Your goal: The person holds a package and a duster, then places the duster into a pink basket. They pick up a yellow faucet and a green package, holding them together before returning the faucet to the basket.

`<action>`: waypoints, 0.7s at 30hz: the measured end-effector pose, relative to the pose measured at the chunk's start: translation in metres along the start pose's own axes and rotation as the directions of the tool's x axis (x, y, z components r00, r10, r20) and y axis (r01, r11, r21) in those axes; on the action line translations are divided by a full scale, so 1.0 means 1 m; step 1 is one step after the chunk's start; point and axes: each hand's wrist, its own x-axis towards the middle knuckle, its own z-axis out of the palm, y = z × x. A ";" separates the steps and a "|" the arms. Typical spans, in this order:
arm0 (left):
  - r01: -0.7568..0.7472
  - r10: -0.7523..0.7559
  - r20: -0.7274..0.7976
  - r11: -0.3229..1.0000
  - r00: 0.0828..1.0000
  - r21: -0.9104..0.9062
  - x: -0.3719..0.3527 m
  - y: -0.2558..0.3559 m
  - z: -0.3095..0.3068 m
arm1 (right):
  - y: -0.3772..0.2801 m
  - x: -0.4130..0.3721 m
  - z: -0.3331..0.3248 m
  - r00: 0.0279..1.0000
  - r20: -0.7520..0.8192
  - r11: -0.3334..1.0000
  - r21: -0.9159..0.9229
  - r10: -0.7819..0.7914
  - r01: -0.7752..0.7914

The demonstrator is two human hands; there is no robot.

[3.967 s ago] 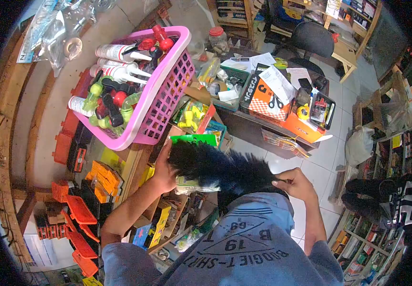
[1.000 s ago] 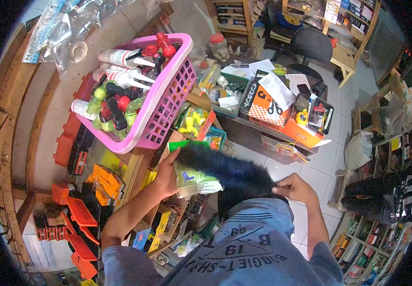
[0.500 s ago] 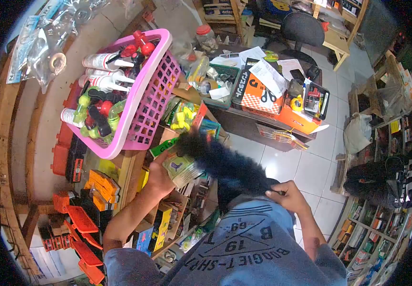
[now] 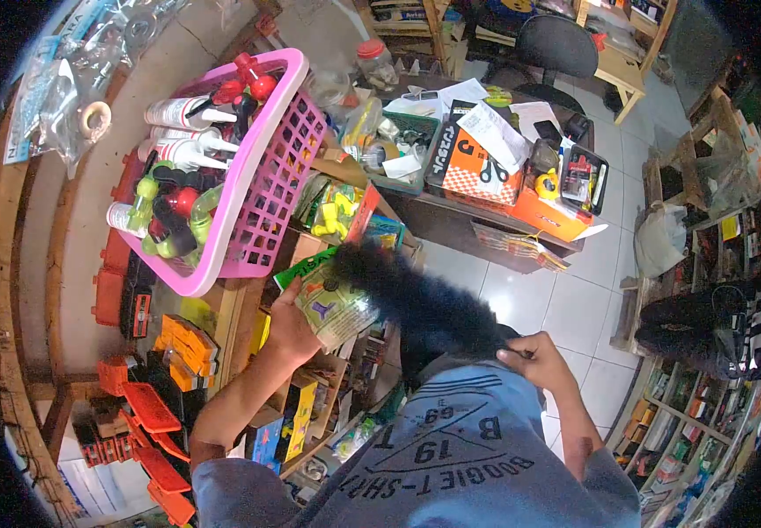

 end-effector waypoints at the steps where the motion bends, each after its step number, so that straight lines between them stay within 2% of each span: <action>1: -0.008 0.009 -0.036 0.999 0.999 0.033 0.000 -0.001 0.003 | -0.006 0.000 -0.003 0.999 0.028 1.000 0.004 0.022 -0.022; 3: -0.010 0.013 -0.040 0.997 0.999 0.078 -0.002 -0.002 0.010 | -0.013 0.001 -0.004 0.998 0.054 0.999 0.014 0.040 -0.041; 5: -0.009 0.013 -0.026 0.991 1.000 0.135 -0.002 -0.001 0.009 | -0.014 0.001 -0.002 0.993 0.073 0.996 0.015 -0.089 0.088; 6: -0.007 0.010 -0.025 0.991 1.000 0.134 -0.002 -0.001 0.010 | -0.013 0.002 -0.004 0.994 0.072 0.996 0.014 -0.086 0.086; 8: -0.065 0.064 0.010 0.986 0.998 0.155 -0.004 -0.003 0.013 | -0.012 0.006 -0.009 1.000 -0.001 0.999 -0.012 0.030 -0.030; 9: -0.067 0.064 0.024 0.987 0.998 0.148 -0.005 -0.004 0.017 | -0.010 0.006 -0.012 0.996 0.076 0.998 0.021 0.051 -0.053; 10: -0.068 0.065 0.022 0.986 0.998 0.149 -0.004 -0.004 0.016 | -0.014 0.006 -0.013 0.996 0.077 0.998 0.022 0.050 -0.052; 12: -0.034 0.029 0.036 0.988 0.999 0.150 -0.002 -0.003 0.015 | -0.022 0.006 -0.016 0.987 0.154 0.998 -0.014 -0.051 0.053; 14: -0.053 0.051 0.014 0.981 0.999 0.187 -0.004 -0.007 0.025 | -0.017 0.010 -0.017 0.993 0.115 1.000 -0.006 -0.009 0.010; 16: -0.004 0.001 0.012 0.979 1.000 0.202 -0.005 -0.004 0.024 | -0.015 0.010 -0.023 0.997 0.074 0.999 0.000 0.032 -0.032; 18: 0.047 -0.050 0.015 0.982 0.999 0.181 -0.013 -0.006 0.033 | -0.017 0.009 -0.033 0.973 0.224 0.998 -0.019 -0.049 0.055; 19: 0.039 -0.036 -0.017 0.965 0.999 0.258 -0.012 -0.006 0.034 | -0.019 0.008 -0.035 0.974 0.222 0.998 -0.018 -0.047 0.053; 21: 0.078 -0.088 0.035 0.970 0.995 0.232 -0.013 -0.003 0.025 | -0.022 0.008 -0.040 0.996 0.090 1.000 -0.001 0.009 -0.009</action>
